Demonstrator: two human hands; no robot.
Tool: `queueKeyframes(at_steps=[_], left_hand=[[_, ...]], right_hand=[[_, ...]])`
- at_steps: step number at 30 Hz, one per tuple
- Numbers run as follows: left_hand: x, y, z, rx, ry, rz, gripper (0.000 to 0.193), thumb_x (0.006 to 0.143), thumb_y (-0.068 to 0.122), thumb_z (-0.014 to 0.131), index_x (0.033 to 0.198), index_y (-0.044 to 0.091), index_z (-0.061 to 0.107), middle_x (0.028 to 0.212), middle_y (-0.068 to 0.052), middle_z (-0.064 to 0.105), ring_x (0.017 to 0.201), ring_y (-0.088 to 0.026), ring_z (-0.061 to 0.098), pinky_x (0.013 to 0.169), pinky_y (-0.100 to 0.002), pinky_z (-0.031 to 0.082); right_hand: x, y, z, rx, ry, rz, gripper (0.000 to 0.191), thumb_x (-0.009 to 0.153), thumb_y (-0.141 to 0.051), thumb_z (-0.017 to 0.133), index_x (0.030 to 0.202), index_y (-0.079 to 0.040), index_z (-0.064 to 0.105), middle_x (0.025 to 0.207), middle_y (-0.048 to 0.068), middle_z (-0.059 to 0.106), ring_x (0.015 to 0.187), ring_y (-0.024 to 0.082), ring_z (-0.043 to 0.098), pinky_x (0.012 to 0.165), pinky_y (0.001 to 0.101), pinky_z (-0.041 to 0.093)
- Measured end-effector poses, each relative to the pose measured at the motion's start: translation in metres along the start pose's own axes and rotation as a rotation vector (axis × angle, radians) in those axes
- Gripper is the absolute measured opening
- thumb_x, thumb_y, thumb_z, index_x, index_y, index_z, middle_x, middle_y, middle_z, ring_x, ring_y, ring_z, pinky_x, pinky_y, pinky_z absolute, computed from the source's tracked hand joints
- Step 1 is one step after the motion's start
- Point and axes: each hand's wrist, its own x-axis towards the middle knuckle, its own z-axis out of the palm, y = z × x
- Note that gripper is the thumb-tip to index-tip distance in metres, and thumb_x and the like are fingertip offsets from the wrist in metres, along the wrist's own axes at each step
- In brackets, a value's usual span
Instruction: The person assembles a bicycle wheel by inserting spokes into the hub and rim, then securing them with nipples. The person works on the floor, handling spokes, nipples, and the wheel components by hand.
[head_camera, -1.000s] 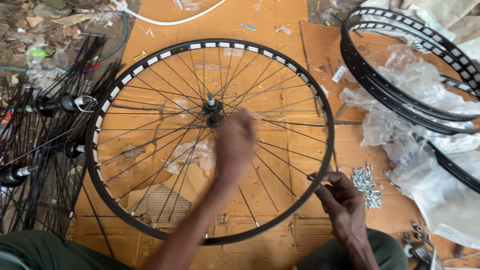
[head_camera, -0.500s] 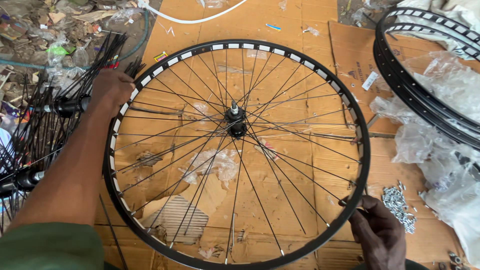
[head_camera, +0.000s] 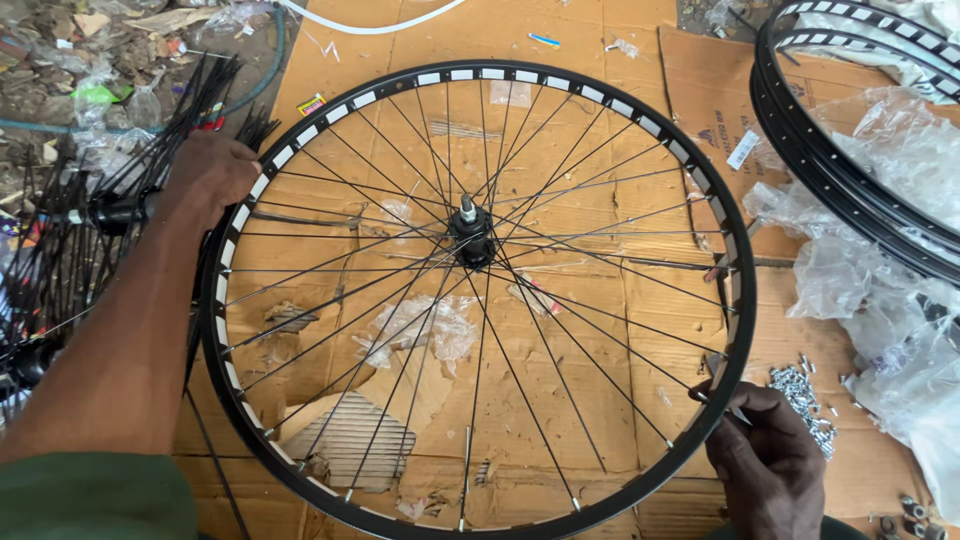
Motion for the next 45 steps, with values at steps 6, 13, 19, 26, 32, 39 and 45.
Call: queueKeyframes(at_steps=[6, 13, 19, 26, 32, 39, 45], left_hand=[[-0.003, 0.005, 0.006, -0.142, 0.065, -0.164, 0.021, 0.086, 0.015, 0.074, 0.105, 0.009, 0.079, 0.101, -0.013, 0.077, 0.084, -0.022, 0.071, 0.072, -0.04, 0.056], [0.005, 0.002, -0.018, 0.302, -0.209, -0.005, 0.041, 0.097, 0.044, 0.067, 0.12, 0.01, 0.074, 0.108, -0.018, 0.077, 0.087, -0.037, 0.072, 0.079, -0.048, 0.057], [0.0, 0.003, -0.026, 0.573, -0.396, 0.088, 0.076, 0.099, 0.07, 0.04, 0.123, 0.009, 0.077, 0.126, -0.021, 0.065, 0.121, -0.046, 0.058, 0.103, -0.061, 0.045], [-0.006, 0.015, -0.025, 0.639, -0.57, -0.099, 0.094, 0.107, 0.065, 0.021, 0.122, -0.015, 0.068, 0.131, -0.038, 0.066, 0.121, -0.05, 0.063, 0.102, -0.062, 0.049], [-0.008, 0.005, -0.025, 0.521, -0.535, -0.013, 0.072, 0.103, 0.069, 0.026, 0.143, 0.016, 0.054, 0.146, -0.01, 0.054, 0.14, -0.037, 0.045, 0.112, -0.063, 0.034], [-0.001, 0.004, -0.016, 0.57, -0.527, -0.078, 0.086, 0.11, 0.067, 0.033, 0.106, -0.008, 0.075, 0.107, -0.028, 0.075, 0.107, -0.043, 0.072, 0.101, -0.058, 0.049], [-0.008, 0.02, -0.016, 0.637, -0.444, -0.077, 0.073, 0.107, 0.062, 0.043, 0.109, -0.003, 0.076, 0.098, -0.025, 0.078, 0.095, -0.041, 0.077, 0.095, -0.054, 0.054]], right_hand=[[0.009, 0.001, -0.005, -0.055, 0.011, 0.207, 0.015, 0.093, -0.001, 0.062, 0.106, 0.005, 0.066, 0.07, 0.008, 0.056, 0.056, 0.009, 0.04, 0.05, 0.0257, 0.029], [0.008, 0.008, -0.008, 0.134, -0.029, 0.037, 0.01, 0.096, 0.004, 0.06, 0.106, 0.007, 0.061, 0.079, 0.008, 0.06, 0.059, 0.007, 0.041, 0.051, 0.0229, 0.03], [0.007, 0.008, -0.009, 0.194, -0.044, 0.066, 0.015, 0.095, 0.008, 0.057, 0.109, 0.005, 0.06, 0.088, 0.009, 0.063, 0.059, 0.007, 0.043, 0.05, 0.0217, 0.031], [0.008, 0.01, -0.013, 0.169, -0.057, 0.085, 0.015, 0.095, 0.008, 0.058, 0.11, 0.007, 0.061, 0.086, 0.01, 0.061, 0.059, 0.007, 0.042, 0.05, 0.022, 0.032], [0.009, 0.01, -0.01, 0.21, -0.074, 0.09, 0.014, 0.095, 0.007, 0.058, 0.11, 0.006, 0.061, 0.083, 0.009, 0.061, 0.057, 0.007, 0.041, 0.05, 0.0217, 0.031], [0.012, 0.002, -0.006, -0.123, -0.04, 0.277, 0.016, 0.09, 0.007, 0.063, 0.105, 0.004, 0.065, 0.074, 0.005, 0.058, 0.056, 0.009, 0.04, 0.048, 0.0268, 0.03], [0.016, 0.009, -0.017, -0.183, -0.068, 0.246, 0.018, 0.089, 0.006, 0.064, 0.106, 0.002, 0.069, 0.065, 0.005, 0.055, 0.052, 0.01, 0.04, 0.047, 0.0275, 0.028]])
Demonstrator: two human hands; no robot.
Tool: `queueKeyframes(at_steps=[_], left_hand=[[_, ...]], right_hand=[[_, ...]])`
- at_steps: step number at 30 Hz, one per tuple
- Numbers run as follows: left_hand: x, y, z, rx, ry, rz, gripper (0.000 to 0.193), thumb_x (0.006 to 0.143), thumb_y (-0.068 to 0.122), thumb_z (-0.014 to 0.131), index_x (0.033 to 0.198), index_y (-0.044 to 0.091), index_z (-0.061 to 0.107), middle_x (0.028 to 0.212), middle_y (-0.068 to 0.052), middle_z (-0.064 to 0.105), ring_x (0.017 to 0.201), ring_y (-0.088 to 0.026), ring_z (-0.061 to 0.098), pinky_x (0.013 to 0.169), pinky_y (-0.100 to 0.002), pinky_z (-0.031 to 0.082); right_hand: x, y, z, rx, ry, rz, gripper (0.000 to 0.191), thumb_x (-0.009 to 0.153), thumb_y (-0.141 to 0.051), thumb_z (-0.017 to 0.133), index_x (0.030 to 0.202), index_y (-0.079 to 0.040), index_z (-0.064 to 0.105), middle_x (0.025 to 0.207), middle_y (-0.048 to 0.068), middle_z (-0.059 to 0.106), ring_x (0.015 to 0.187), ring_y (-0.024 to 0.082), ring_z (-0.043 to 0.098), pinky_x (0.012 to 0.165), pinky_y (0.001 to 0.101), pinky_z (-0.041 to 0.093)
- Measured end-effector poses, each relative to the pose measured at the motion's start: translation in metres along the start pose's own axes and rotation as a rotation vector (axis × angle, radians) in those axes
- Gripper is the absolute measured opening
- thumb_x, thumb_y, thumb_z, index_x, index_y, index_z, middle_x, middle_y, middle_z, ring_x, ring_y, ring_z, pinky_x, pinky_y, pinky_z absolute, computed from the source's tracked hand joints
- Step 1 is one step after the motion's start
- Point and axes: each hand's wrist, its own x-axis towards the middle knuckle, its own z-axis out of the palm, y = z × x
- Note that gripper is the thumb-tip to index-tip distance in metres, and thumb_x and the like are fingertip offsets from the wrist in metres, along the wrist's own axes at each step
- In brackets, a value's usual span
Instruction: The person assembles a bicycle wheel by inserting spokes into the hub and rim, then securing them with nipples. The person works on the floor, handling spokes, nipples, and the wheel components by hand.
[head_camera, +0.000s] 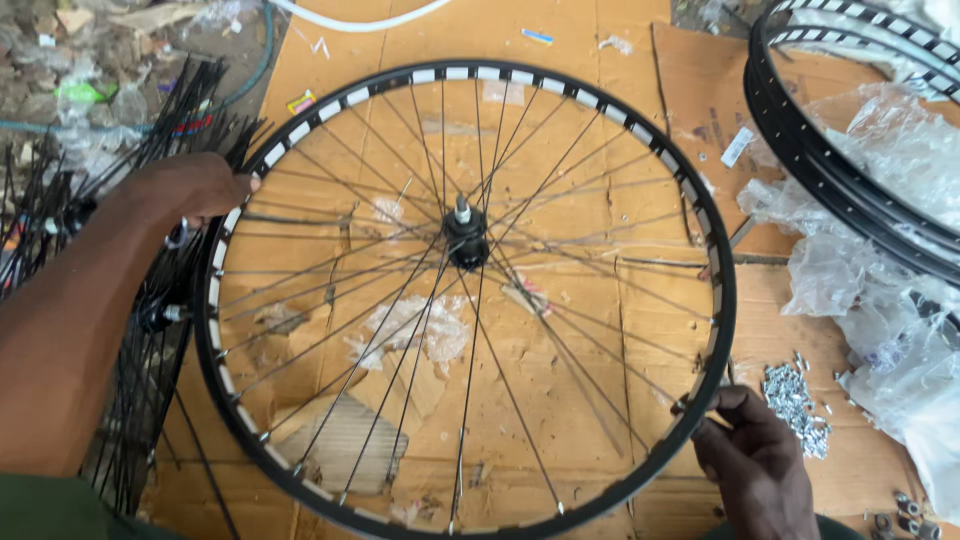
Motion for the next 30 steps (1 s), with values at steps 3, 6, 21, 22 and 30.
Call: queueKeyframes(at_steps=[3, 6, 21, 22, 30], left_hand=[[-0.002, 0.012, -0.015, 0.067, 0.053, -0.051, 0.051, 0.101, 0.05, 0.059, 0.108, 0.003, 0.078, 0.104, -0.017, 0.079, 0.096, -0.036, 0.078, 0.094, -0.051, 0.057], [0.013, 0.031, -0.02, -0.011, 0.502, 0.077, 0.052, 0.097, 0.051, 0.063, 0.11, 0.003, 0.078, 0.113, -0.024, 0.071, 0.102, -0.043, 0.066, 0.086, -0.055, 0.053], [0.094, 0.067, -0.022, -1.259, 0.164, 0.0, 0.016, 0.092, 0.01, 0.072, 0.103, -0.002, 0.071, 0.098, -0.013, 0.069, 0.082, -0.018, 0.065, 0.06, -0.04, 0.052], [0.095, 0.068, -0.024, -1.123, 0.181, -0.038, 0.02, 0.094, 0.014, 0.073, 0.103, -0.003, 0.071, 0.097, -0.015, 0.068, 0.081, -0.018, 0.062, 0.06, -0.042, 0.049], [0.069, 0.074, -0.01, -0.885, 0.353, 0.102, 0.036, 0.088, 0.0, 0.052, 0.11, 0.012, 0.078, 0.09, -0.015, 0.071, 0.075, -0.025, 0.059, 0.063, -0.044, 0.044]], right_hand=[[0.008, 0.013, -0.004, 0.057, -0.014, -0.024, 0.019, 0.087, 0.007, 0.066, 0.106, 0.002, 0.068, 0.062, 0.005, 0.056, 0.05, 0.009, 0.04, 0.045, 0.0278, 0.027], [0.016, 0.03, -0.011, 0.096, 0.0, 0.021, 0.019, 0.088, 0.005, 0.066, 0.107, 0.002, 0.069, 0.065, 0.005, 0.058, 0.051, 0.008, 0.039, 0.046, 0.0271, 0.025], [0.044, 0.112, -0.049, 0.294, -0.08, -0.181, 0.016, 0.093, 0.015, 0.063, 0.109, 0.011, 0.063, 0.096, 0.03, 0.074, 0.083, 0.03, 0.075, 0.07, 0.0398, 0.061], [0.042, 0.113, -0.05, 0.332, -0.099, -0.197, 0.016, 0.096, 0.016, 0.064, 0.111, 0.011, 0.062, 0.093, 0.033, 0.073, 0.079, 0.032, 0.075, 0.068, 0.0413, 0.061], [0.054, 0.111, -0.027, -0.036, 0.046, 0.008, 0.021, 0.083, 0.011, 0.07, 0.104, 0.008, 0.071, 0.099, 0.025, 0.079, 0.088, 0.028, 0.077, 0.083, 0.0399, 0.061]])
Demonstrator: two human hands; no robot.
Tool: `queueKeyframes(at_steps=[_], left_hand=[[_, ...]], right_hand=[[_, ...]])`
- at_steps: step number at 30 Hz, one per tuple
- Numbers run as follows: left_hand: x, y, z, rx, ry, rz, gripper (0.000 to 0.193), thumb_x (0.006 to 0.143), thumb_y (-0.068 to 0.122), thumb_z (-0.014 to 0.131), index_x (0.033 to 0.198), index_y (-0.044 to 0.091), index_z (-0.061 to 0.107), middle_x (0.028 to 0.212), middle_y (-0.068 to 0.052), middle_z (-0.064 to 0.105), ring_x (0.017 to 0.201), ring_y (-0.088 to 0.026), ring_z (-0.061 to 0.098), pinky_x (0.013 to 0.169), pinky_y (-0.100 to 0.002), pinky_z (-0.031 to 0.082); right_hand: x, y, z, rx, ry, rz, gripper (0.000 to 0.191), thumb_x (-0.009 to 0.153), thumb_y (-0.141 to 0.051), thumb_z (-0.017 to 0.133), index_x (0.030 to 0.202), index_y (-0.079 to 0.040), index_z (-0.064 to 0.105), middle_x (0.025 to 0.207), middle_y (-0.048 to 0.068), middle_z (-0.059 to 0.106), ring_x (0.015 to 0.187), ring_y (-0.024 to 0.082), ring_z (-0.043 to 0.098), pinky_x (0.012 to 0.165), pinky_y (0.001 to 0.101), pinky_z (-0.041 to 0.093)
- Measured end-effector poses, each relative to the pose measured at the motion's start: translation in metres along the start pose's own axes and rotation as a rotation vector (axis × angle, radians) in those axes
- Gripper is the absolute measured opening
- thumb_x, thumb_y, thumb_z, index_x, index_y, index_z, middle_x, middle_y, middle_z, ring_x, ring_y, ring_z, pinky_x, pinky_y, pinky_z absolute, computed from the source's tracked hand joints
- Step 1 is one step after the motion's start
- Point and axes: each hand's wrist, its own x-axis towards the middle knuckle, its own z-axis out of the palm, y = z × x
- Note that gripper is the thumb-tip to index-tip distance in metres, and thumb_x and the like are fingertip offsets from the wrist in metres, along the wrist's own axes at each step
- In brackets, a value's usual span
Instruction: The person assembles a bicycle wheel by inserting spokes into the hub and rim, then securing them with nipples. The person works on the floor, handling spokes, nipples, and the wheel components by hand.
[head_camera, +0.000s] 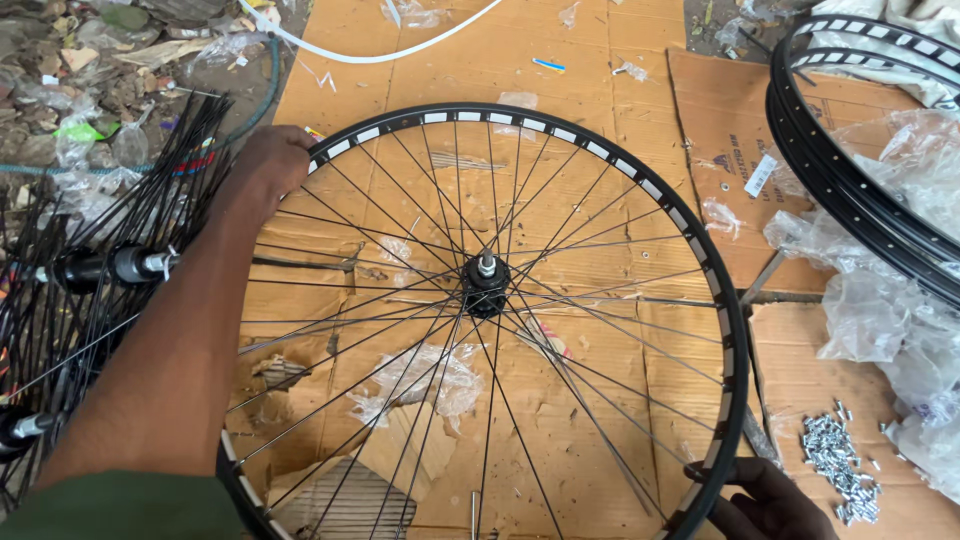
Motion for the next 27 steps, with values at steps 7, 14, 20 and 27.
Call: queueKeyframes(at_steps=[7, 14, 20, 27], left_hand=[[-0.001, -0.009, 0.011, 0.191, 0.119, 0.242, 0.037, 0.087, 0.001, 0.055, 0.115, 0.011, 0.076, 0.108, -0.021, 0.07, 0.096, -0.035, 0.067, 0.08, -0.043, 0.05], [-0.082, 0.031, 0.059, 0.541, 0.383, 0.376, 0.046, 0.079, 0.003, 0.069, 0.124, 0.0, 0.063, 0.123, -0.023, 0.056, 0.114, -0.04, 0.055, 0.085, -0.056, 0.045], [-0.279, 0.111, 0.109, 0.306, 0.236, 0.956, 0.034, 0.082, 0.016, 0.075, 0.114, 0.006, 0.071, 0.113, -0.019, 0.06, 0.102, -0.041, 0.055, 0.082, -0.056, 0.044], [-0.386, 0.116, 0.11, 0.125, 0.18, 0.921, 0.024, 0.09, 0.01, 0.068, 0.112, 0.003, 0.073, 0.112, -0.017, 0.063, 0.088, -0.032, 0.062, 0.085, -0.051, 0.047]], right_hand=[[-0.011, -0.033, 0.002, -0.098, -0.035, 0.135, 0.019, 0.089, -0.002, 0.074, 0.108, -0.001, 0.074, 0.066, 0.013, 0.071, 0.049, 0.011, 0.046, 0.046, 0.0261, 0.029], [-0.036, -0.079, 0.013, -0.171, -0.135, 0.095, 0.022, 0.091, -0.012, 0.07, 0.112, -0.01, 0.068, 0.054, 0.001, 0.055, 0.046, 0.008, 0.039, 0.043, 0.0289, 0.028], [-0.06, -0.106, 0.017, -0.248, -0.089, -0.049, 0.021, 0.091, -0.015, 0.069, 0.109, -0.006, 0.074, 0.059, 0.001, 0.054, 0.052, 0.008, 0.041, 0.046, 0.0293, 0.03], [-0.072, -0.117, 0.012, -0.293, -0.07, -0.222, 0.019, 0.09, -0.015, 0.071, 0.104, -0.003, 0.072, 0.064, -0.001, 0.06, 0.054, 0.006, 0.048, 0.047, 0.029, 0.037]])
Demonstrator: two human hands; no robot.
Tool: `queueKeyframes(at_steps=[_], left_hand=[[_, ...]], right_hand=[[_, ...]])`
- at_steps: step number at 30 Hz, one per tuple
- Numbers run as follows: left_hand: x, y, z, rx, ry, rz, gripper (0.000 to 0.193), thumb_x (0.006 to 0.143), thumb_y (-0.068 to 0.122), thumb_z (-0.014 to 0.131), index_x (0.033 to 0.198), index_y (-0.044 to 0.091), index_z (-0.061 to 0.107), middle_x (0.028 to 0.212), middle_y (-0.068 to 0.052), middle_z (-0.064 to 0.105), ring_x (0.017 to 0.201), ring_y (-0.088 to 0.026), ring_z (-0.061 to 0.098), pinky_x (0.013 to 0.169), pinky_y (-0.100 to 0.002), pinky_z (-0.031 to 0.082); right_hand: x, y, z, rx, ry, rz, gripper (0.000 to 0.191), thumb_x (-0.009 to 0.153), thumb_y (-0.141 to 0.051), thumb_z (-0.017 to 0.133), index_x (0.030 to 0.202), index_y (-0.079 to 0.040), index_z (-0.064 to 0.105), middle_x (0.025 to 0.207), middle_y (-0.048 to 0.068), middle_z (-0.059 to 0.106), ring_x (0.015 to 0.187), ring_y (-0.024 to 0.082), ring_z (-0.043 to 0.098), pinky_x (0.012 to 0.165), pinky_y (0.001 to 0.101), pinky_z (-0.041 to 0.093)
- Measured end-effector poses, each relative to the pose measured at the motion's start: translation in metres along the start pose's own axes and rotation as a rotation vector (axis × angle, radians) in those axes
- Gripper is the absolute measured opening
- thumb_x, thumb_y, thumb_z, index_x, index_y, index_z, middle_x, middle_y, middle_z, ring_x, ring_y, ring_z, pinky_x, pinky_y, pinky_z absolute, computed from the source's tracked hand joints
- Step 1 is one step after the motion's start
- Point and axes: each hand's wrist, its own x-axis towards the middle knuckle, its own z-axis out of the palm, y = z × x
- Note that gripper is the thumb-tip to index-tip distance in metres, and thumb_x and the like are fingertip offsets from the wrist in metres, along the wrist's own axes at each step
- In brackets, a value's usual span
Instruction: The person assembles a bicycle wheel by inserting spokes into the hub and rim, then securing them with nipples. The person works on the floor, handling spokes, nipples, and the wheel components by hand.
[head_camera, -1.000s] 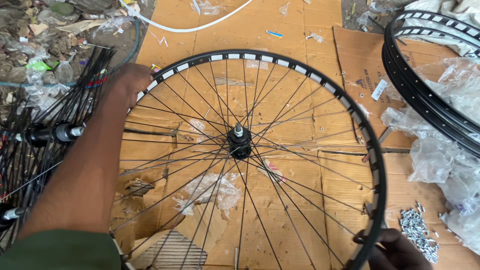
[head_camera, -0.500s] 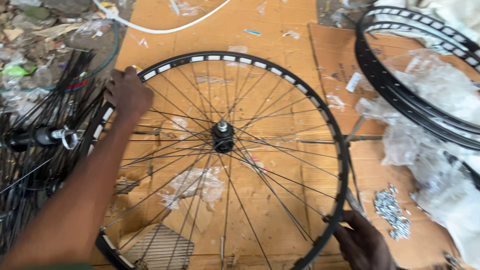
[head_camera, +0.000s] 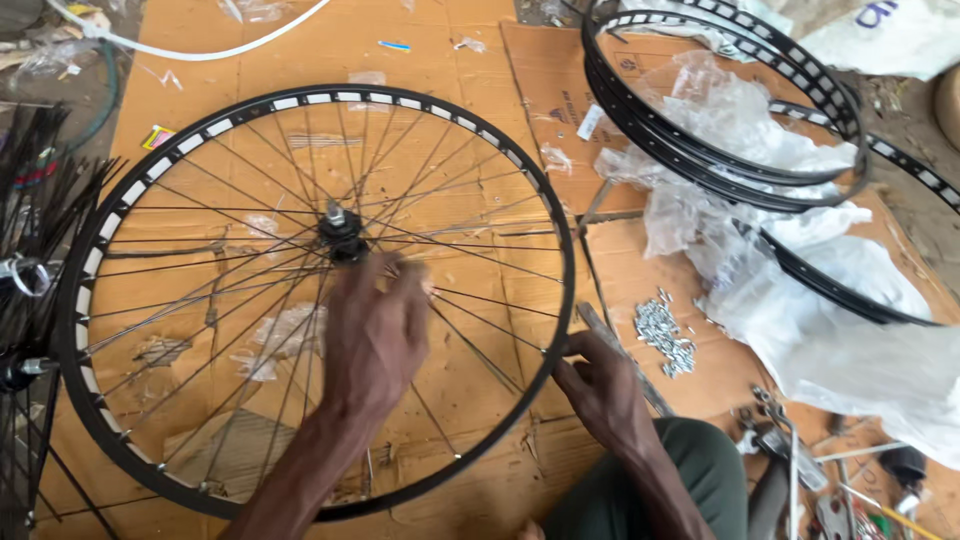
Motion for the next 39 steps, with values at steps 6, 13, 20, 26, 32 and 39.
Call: queueKeyframes(at_steps=[6, 13, 20, 26, 32, 39], left_hand=[[-0.013, 0.04, 0.049, -0.423, -0.453, -0.051, 0.019, 0.1, 0.017, 0.058, 0.11, 0.004, 0.069, 0.103, -0.015, 0.069, 0.077, -0.028, 0.07, 0.074, -0.044, 0.06], [0.005, 0.054, 0.088, -0.468, -0.91, -0.193, 0.04, 0.089, 0.013, 0.054, 0.128, 0.006, 0.05, 0.091, -0.017, 0.073, 0.084, -0.034, 0.073, 0.076, -0.048, 0.055], [0.007, 0.053, 0.11, -0.599, -0.795, -0.168, 0.027, 0.097, 0.018, 0.052, 0.119, 0.003, 0.048, 0.09, -0.016, 0.069, 0.081, -0.03, 0.072, 0.069, -0.046, 0.056], [0.003, 0.048, 0.112, -0.433, -0.972, -0.208, 0.037, 0.093, 0.01, 0.052, 0.127, 0.008, 0.039, 0.07, -0.015, 0.062, 0.063, -0.033, 0.065, 0.063, -0.051, 0.047], [-0.013, 0.066, 0.129, -0.391, -0.504, -0.199, 0.023, 0.097, 0.013, 0.056, 0.118, 0.013, 0.047, 0.071, -0.012, 0.066, 0.064, -0.034, 0.065, 0.061, -0.049, 0.046], [0.013, 0.063, 0.153, -0.326, -0.401, -0.117, 0.032, 0.083, -0.007, 0.065, 0.113, 0.003, 0.059, 0.092, -0.015, 0.07, 0.068, -0.027, 0.071, 0.062, -0.044, 0.056]], right_hand=[[-0.008, -0.015, -0.003, -0.004, -0.003, 0.005, 0.019, 0.089, -0.015, 0.069, 0.103, -0.002, 0.07, 0.065, 0.001, 0.062, 0.051, 0.008, 0.046, 0.046, 0.0291, 0.036], [-0.01, -0.013, -0.007, 0.177, -0.067, 0.085, 0.026, 0.082, -0.008, 0.063, 0.107, -0.003, 0.067, 0.062, 0.005, 0.056, 0.054, 0.012, 0.049, 0.049, 0.0303, 0.038], [-0.001, 0.008, -0.007, 0.703, 0.027, 0.2, 0.022, 0.095, -0.004, 0.059, 0.113, 0.008, 0.064, 0.091, 0.01, 0.065, 0.075, 0.017, 0.057, 0.067, 0.0286, 0.045], [0.001, 0.02, -0.023, 0.986, 0.043, 0.284, 0.027, 0.093, 0.007, 0.052, 0.118, 0.013, 0.06, 0.118, 0.018, 0.068, 0.113, 0.025, 0.069, 0.105, 0.0313, 0.054], [0.005, 0.027, -0.014, 0.841, 0.118, 0.247, 0.02, 0.101, -0.006, 0.057, 0.115, 0.008, 0.062, 0.105, 0.019, 0.068, 0.095, 0.023, 0.069, 0.092, 0.033, 0.056], [0.01, 0.031, -0.008, 0.756, -0.017, 0.241, 0.021, 0.099, -0.004, 0.056, 0.113, 0.009, 0.065, 0.105, 0.013, 0.069, 0.096, 0.016, 0.069, 0.093, 0.0285, 0.057]])
